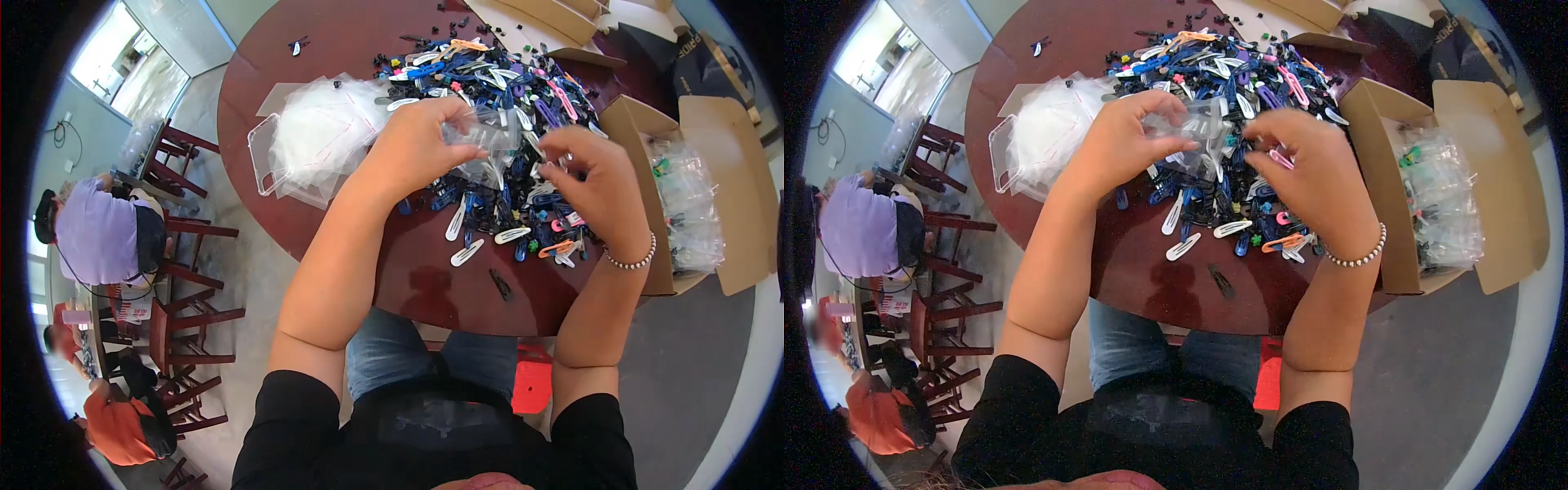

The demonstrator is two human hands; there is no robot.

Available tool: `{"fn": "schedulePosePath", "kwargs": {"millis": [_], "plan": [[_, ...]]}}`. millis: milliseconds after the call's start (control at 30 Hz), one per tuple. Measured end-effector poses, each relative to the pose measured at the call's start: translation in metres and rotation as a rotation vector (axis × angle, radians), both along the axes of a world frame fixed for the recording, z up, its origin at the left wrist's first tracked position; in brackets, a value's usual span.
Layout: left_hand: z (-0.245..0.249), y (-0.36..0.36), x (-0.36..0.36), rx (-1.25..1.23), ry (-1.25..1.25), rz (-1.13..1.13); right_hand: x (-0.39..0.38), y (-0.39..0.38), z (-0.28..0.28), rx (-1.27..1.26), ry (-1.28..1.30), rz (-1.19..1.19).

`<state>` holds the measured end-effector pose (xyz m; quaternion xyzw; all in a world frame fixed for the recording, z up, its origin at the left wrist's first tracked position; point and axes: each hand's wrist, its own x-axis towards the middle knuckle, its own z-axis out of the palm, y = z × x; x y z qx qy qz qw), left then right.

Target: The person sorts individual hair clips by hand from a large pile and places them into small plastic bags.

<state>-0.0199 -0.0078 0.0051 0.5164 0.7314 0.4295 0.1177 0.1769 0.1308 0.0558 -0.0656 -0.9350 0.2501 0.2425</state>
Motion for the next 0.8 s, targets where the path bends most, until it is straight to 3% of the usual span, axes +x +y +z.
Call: {"fn": "schedulePosePath", "kwargs": {"millis": [33,100,233,633,800], "plan": [[-0.001,0.001,0.0,0.007,0.001,0.0,0.003,0.002,-0.002,-0.099,-0.205,-0.072],[-0.004,0.002,-0.001,0.006,0.017,0.021,0.003,0.007,-0.021,-0.06,-0.376,-0.021],[-0.005,0.003,-0.001,0.043,0.01,0.048,-0.008,-0.016,-0.026,0.186,-0.429,-0.109],[-0.003,0.003,0.002,0.041,0.014,0.018,-0.027,-0.027,-0.042,0.327,-0.509,-0.248],[-0.005,0.003,0.002,0.032,0.038,-0.003,-0.02,-0.003,-0.041,0.079,-0.316,-0.089]]}}
